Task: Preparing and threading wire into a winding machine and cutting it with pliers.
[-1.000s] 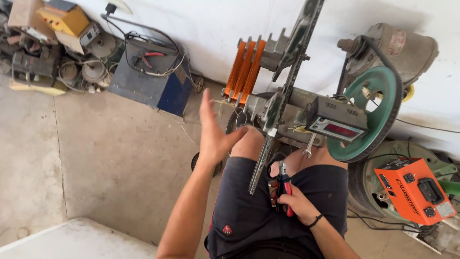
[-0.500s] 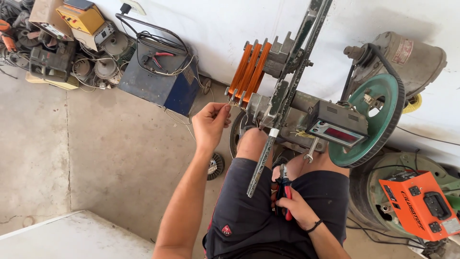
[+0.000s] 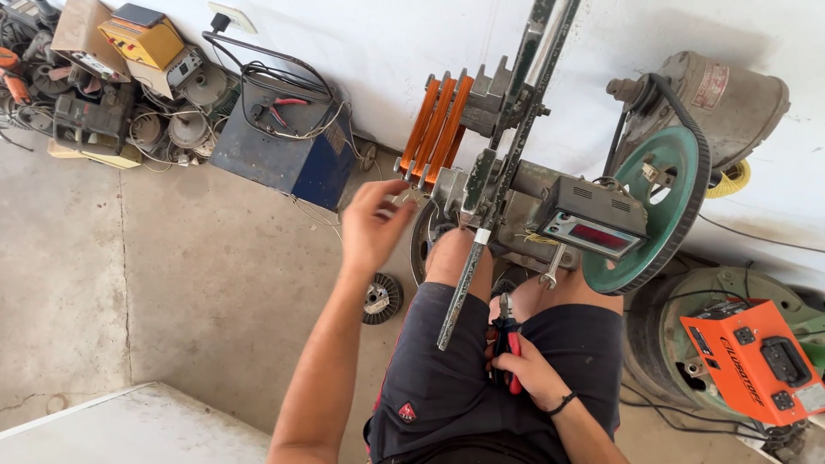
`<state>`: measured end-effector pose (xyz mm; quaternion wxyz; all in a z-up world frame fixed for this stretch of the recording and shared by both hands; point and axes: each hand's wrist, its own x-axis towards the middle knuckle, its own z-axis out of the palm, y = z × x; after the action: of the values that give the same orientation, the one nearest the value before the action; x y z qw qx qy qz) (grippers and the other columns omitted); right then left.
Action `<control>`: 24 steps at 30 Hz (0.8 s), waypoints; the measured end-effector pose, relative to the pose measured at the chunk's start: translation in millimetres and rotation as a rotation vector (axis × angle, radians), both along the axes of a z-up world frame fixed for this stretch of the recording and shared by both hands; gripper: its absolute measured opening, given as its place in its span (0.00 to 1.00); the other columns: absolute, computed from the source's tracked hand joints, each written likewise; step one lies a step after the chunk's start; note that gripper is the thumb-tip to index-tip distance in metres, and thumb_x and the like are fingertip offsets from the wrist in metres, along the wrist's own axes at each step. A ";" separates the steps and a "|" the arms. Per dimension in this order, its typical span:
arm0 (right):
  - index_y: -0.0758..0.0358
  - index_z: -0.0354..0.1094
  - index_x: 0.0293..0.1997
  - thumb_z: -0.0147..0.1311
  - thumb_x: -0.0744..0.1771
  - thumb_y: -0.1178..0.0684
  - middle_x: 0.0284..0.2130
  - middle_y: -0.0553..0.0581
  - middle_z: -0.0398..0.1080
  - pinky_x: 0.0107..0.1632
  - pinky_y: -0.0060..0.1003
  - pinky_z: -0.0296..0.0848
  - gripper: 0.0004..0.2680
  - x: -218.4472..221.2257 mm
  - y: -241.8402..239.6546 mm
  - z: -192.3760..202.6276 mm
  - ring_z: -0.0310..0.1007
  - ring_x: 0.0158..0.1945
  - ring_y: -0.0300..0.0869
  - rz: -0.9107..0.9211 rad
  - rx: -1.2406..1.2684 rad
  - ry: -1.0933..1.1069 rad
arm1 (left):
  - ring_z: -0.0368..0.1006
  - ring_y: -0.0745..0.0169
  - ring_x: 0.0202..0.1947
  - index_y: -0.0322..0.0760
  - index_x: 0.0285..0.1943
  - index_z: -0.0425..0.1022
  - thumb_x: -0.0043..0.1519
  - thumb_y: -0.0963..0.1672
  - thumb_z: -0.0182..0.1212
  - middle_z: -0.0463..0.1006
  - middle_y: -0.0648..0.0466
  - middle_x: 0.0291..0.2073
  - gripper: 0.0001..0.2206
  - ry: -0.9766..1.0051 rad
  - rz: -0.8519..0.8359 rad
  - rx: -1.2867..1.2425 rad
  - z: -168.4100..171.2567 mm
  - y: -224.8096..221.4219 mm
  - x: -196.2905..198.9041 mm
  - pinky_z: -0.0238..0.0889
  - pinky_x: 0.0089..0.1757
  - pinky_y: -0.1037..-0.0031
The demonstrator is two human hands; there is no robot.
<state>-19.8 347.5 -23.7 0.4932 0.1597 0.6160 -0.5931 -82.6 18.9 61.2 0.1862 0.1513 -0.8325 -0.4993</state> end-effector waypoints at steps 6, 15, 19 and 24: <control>0.69 0.68 0.57 0.51 0.61 0.67 0.37 0.63 0.73 0.45 0.42 0.73 0.17 1.9 -0.7 1.7 0.74 0.38 0.50 -0.033 0.005 0.002 | 0.76 0.70 0.28 0.47 0.41 0.83 0.58 0.47 0.65 0.83 0.63 0.39 0.07 -0.123 0.259 -0.019 2.8 32.1 -11.6 0.67 0.34 0.73; 0.69 0.67 0.54 0.52 0.61 0.67 0.37 0.63 0.73 0.45 0.43 0.73 0.16 0.4 -2.2 2.2 0.74 0.37 0.50 -0.015 -0.015 0.013 | 0.68 0.58 0.21 0.48 0.37 0.75 0.58 0.46 0.62 0.75 0.64 0.30 0.03 -0.060 0.169 -0.481 -23.2 30.4 -10.6 0.57 0.21 0.65; 0.69 0.67 0.54 0.51 0.62 0.68 0.35 0.63 0.73 0.44 0.42 0.72 0.15 1.1 -0.7 -3.3 0.74 0.36 0.50 -0.022 -0.047 0.025 | 0.63 0.61 0.22 0.44 0.26 0.71 0.51 0.43 0.58 0.71 0.60 0.20 0.02 -0.151 -0.075 -0.161 -3.5 0.5 -0.7 0.57 0.29 0.68; 0.69 0.68 0.53 0.51 0.62 0.66 0.37 0.62 0.73 0.46 0.42 0.73 0.14 0.4 -0.5 2.3 0.74 0.39 0.50 -0.001 -0.023 0.023 | 0.75 0.71 0.31 0.41 0.37 0.81 0.60 0.45 0.59 0.80 0.59 0.28 0.07 -0.603 -0.203 0.217 32.2 -34.5 26.8 0.64 0.41 0.77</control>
<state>-19.4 347.0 -21.3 0.4877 0.1473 0.6147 -0.6021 -55.8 -15.6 93.3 -0.1364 0.2275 -0.8030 -0.5337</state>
